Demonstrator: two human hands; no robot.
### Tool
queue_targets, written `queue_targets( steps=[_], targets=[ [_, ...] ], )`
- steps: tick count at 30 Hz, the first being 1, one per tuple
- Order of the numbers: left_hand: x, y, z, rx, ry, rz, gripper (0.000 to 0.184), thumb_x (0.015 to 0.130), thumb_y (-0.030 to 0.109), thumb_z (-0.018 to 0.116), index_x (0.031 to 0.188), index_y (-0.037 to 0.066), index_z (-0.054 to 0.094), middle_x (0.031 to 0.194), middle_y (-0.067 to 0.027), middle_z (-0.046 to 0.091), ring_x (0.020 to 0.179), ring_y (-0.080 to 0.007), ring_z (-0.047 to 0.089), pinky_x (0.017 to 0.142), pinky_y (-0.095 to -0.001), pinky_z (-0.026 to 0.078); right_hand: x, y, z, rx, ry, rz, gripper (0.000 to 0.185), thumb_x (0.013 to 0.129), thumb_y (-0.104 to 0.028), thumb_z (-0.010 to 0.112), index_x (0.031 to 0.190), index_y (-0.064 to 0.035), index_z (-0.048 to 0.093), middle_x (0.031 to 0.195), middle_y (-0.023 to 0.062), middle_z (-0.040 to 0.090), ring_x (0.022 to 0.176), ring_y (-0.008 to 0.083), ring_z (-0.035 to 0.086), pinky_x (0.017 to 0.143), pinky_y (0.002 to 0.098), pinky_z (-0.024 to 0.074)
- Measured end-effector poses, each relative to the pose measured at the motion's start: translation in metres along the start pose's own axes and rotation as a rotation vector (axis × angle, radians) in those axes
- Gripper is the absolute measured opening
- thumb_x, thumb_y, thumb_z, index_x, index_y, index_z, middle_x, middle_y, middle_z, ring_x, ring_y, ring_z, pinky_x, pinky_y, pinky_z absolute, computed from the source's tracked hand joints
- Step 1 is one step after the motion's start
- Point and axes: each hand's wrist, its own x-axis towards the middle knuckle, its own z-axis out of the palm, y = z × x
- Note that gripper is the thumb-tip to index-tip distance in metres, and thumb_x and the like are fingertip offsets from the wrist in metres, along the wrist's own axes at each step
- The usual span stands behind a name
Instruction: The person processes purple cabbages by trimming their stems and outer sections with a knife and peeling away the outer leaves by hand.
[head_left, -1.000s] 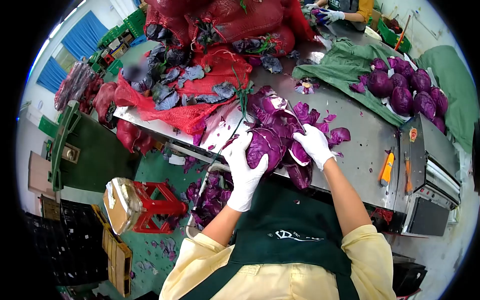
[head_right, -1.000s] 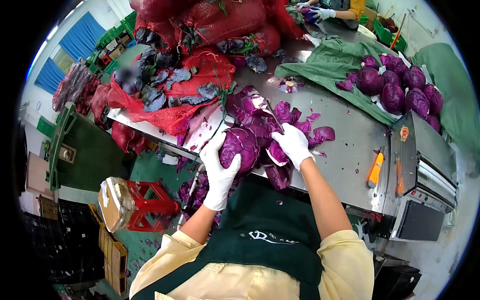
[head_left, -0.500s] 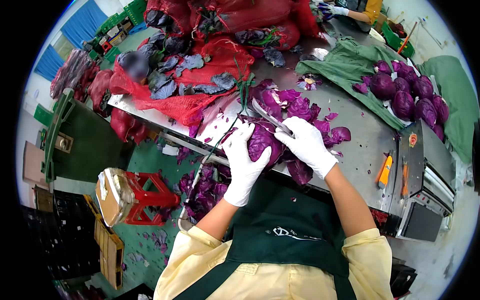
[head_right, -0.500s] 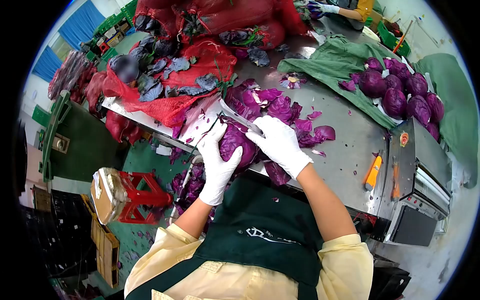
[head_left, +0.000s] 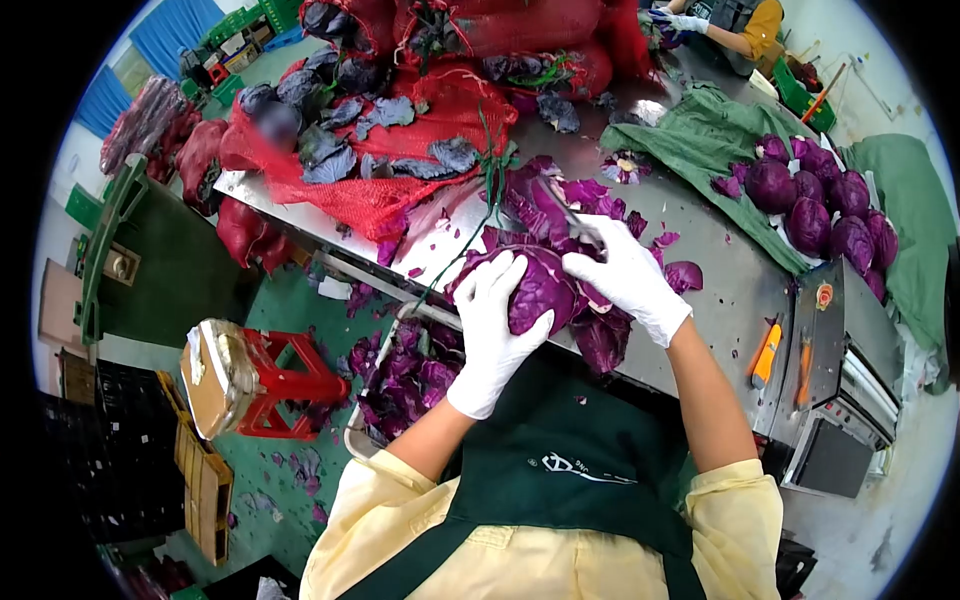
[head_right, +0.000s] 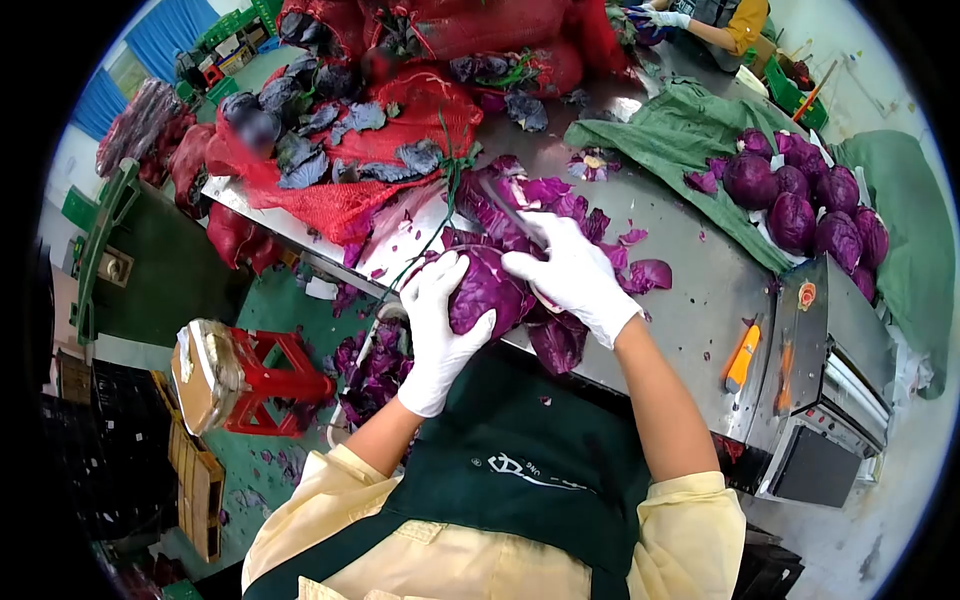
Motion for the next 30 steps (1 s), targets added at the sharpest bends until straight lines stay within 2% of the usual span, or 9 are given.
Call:
queue_targets(
  steps=[3,10,12,15,18,22,24,28,30],
  targets=[
    [0.003,0.002,-0.002,-0.022,-0.043,0.033,0.079,0.067,0.024,0.085,0.138,0.011,0.056,0.141,-0.0111,0.055,0.130,-0.0309,0.044,0.112,-0.0434,0.030,0.007,-0.012,-0.004,-0.077,-0.332,0.077,0.061,0.087,-0.040,0.073,0.130,-0.0006,0.057,0.124,0.0150,0.063,0.116,0.0251,0.059,0.099,0.0367,0.0470],
    [0.008,0.008,-0.002,-0.023,-0.136,0.145,0.079,0.065,0.024,0.087,0.138,0.013,0.059,0.142,-0.0092,0.055,0.130,-0.0304,0.043,0.113,-0.0428,0.030,0.006,0.003,-0.013,0.167,-0.402,0.236,0.046,0.091,-0.025,0.069,0.128,0.0006,0.059,0.115,0.0125,0.066,0.106,0.0183,0.061,0.094,0.0330,0.0493],
    [0.012,0.014,0.002,0.011,-0.156,0.183,0.077,0.064,0.024,0.087,0.136,0.014,0.061,0.142,-0.0084,0.056,0.130,-0.0304,0.043,0.114,-0.0434,0.030,-0.004,0.004,-0.008,-0.135,-0.203,-0.002,0.028,0.089,-0.018,0.060,0.109,0.0001,0.065,0.102,0.0220,0.069,0.089,0.0389,0.069,0.080,0.0467,0.0543],
    [0.012,0.012,0.002,0.008,-0.181,0.225,0.076,0.065,0.027,0.086,0.136,0.015,0.061,0.143,-0.0081,0.056,0.132,-0.0309,0.043,0.115,-0.0452,0.029,-0.001,0.033,0.001,-0.491,-0.120,0.084,0.019,0.087,-0.010,0.055,0.101,0.0005,0.063,0.098,0.0263,0.067,0.096,0.0426,0.066,0.085,0.0511,0.0522],
    [0.009,0.001,-0.003,-0.020,-0.144,0.218,0.074,0.067,0.032,0.086,0.136,0.018,0.062,0.142,-0.0120,0.052,0.132,-0.0344,0.041,0.115,-0.0477,0.029,-0.009,0.054,0.003,-0.094,0.010,0.173,0.028,0.088,-0.012,0.056,0.111,0.0026,0.062,0.097,0.0272,0.067,0.093,0.0439,0.066,0.084,0.0497,0.0514],
    [0.002,0.021,-0.017,0.121,-0.160,-0.075,0.074,0.069,0.036,0.087,0.138,0.025,0.062,0.131,-0.0162,0.049,0.121,-0.0359,0.042,0.105,-0.0464,0.039,-0.002,0.052,0.003,-0.086,-0.030,0.149,0.032,0.088,-0.016,0.057,0.115,0.0007,0.063,0.102,0.0250,0.066,0.096,0.0408,0.065,0.085,0.0473,0.0512],
    [0.000,0.020,-0.021,0.142,-0.163,0.054,0.071,0.071,0.032,0.086,0.138,0.025,0.062,0.132,-0.0153,0.049,0.120,-0.0361,0.044,0.103,-0.0449,0.040,0.001,0.035,-0.015,-0.369,-0.131,0.093,0.036,0.088,-0.020,0.059,0.119,-0.0036,0.065,0.110,0.0210,0.064,0.101,0.0375,0.064,0.088,0.0455,0.0507],
    [-0.012,0.022,-0.009,0.007,-0.176,0.135,0.072,0.072,0.022,0.085,0.139,0.028,0.060,0.141,-0.0147,0.050,0.134,-0.0380,0.043,0.113,-0.0507,0.037,0.007,0.003,-0.023,-0.071,-0.148,-0.239,0.053,0.085,-0.039,0.069,0.125,-0.0053,0.065,0.111,0.0159,0.063,0.107,0.0336,0.060,0.094,0.0428,0.0476],
    [-0.016,0.025,-0.003,0.004,-0.180,0.191,0.072,0.070,0.020,0.086,0.137,0.028,0.062,0.141,-0.0131,0.052,0.136,-0.0365,0.043,0.113,-0.0528,0.037,0.012,-0.014,-0.021,-0.264,-0.304,-0.109,0.059,0.086,-0.042,0.071,0.130,-0.0032,0.062,0.122,0.0168,0.061,0.113,0.0297,0.058,0.100,0.0377,0.0454]
  ],
)
